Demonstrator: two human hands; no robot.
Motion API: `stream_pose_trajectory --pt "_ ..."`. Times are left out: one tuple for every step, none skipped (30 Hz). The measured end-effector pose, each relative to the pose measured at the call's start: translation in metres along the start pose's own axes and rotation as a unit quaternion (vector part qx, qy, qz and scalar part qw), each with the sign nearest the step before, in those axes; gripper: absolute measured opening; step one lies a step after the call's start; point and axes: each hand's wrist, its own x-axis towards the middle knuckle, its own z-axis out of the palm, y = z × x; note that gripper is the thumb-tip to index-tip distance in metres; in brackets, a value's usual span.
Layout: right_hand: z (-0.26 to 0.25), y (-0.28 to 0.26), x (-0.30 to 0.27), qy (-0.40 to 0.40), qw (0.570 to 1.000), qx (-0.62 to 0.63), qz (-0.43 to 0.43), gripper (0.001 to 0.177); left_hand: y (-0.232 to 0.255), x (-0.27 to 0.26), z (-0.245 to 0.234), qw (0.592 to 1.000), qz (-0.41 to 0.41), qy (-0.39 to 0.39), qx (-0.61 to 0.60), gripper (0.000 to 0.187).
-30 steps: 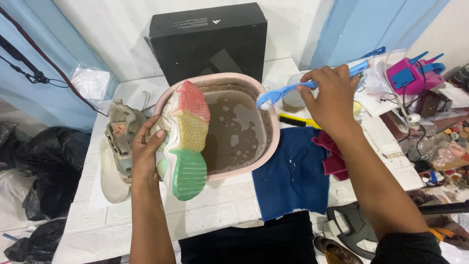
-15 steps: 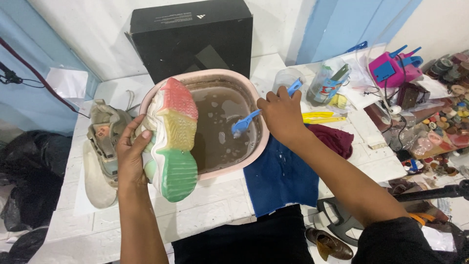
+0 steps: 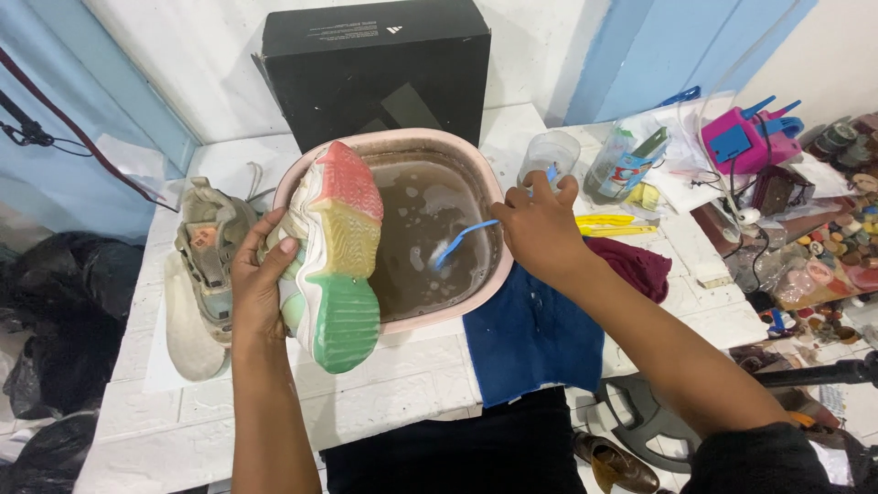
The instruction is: The person scrubs the sole of a colorful sneaker using a blue brush and soapy water in a pink basin. They repeatedly dip the brush into the water and scrub different sections of the shoe's sole, then wipe the sole with a blue cloth.
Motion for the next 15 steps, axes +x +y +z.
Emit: stream_pose_trajectory --pt "-0.007 -0.003 0.000 -0.001 1.000 0.001 -0.001 0.013 0.000 0.001 0.000 1.000 0.000 0.002 0.000 0.056" --pt "-0.014 -0.006 0.000 -0.033 0.999 0.005 0.005 0.016 0.000 0.001 0.000 1.000 0.001 0.000 0.001 0.057" --pt "-0.021 -0.008 0.000 -0.065 0.998 0.010 0.011 0.019 0.000 0.002 0.000 1.000 0.002 -0.002 0.003 0.058" --pt "-0.026 -0.011 0.000 -0.067 0.998 0.011 0.010 0.019 0.001 0.001 0.001 1.000 0.000 0.000 0.003 0.058" --pt "-0.031 -0.013 0.000 -0.075 0.997 0.010 0.008 0.018 0.003 0.000 0.001 1.000 0.001 0.000 0.002 0.058" --pt "-0.035 -0.015 0.000 -0.082 0.997 0.009 0.007 0.018 0.004 0.000 0.002 1.000 0.001 -0.002 0.001 0.057" --pt "-0.033 -0.015 -0.001 -0.084 0.996 0.009 0.007 0.018 0.003 0.000 0.001 1.000 0.000 -0.001 0.002 0.057" --pt "-0.031 -0.014 -0.002 -0.084 0.996 0.002 0.005 0.018 0.003 0.001 0.001 1.000 0.001 -0.003 0.005 0.058" --pt "-0.029 -0.014 -0.003 -0.084 0.996 -0.006 0.003 0.018 0.003 0.001 0.000 1.000 0.002 -0.005 0.008 0.058" --pt "-0.031 -0.015 -0.002 -0.084 0.996 -0.006 0.003 0.018 0.002 0.001 0.000 1.000 0.002 -0.004 0.008 0.058" --pt "-0.033 -0.016 -0.002 -0.099 0.995 -0.005 0.007 0.019 0.001 0.002 -0.001 1.000 0.003 -0.005 0.006 0.058" --pt "-0.035 -0.017 -0.001 -0.113 0.994 -0.004 0.010 0.021 0.000 0.003 -0.001 1.000 0.004 -0.006 0.004 0.057" --pt "-0.033 -0.017 -0.001 -0.113 0.994 -0.004 0.010 0.021 0.001 0.003 -0.002 1.000 0.004 -0.006 0.004 0.057" --pt "-0.032 -0.017 -0.002 -0.108 0.994 -0.006 0.007 0.022 0.001 0.003 -0.002 1.000 0.002 -0.005 0.004 0.058" --pt "-0.031 -0.016 -0.004 -0.102 0.995 -0.007 0.004 0.023 0.002 0.002 -0.001 1.000 -0.001 -0.005 0.004 0.058"
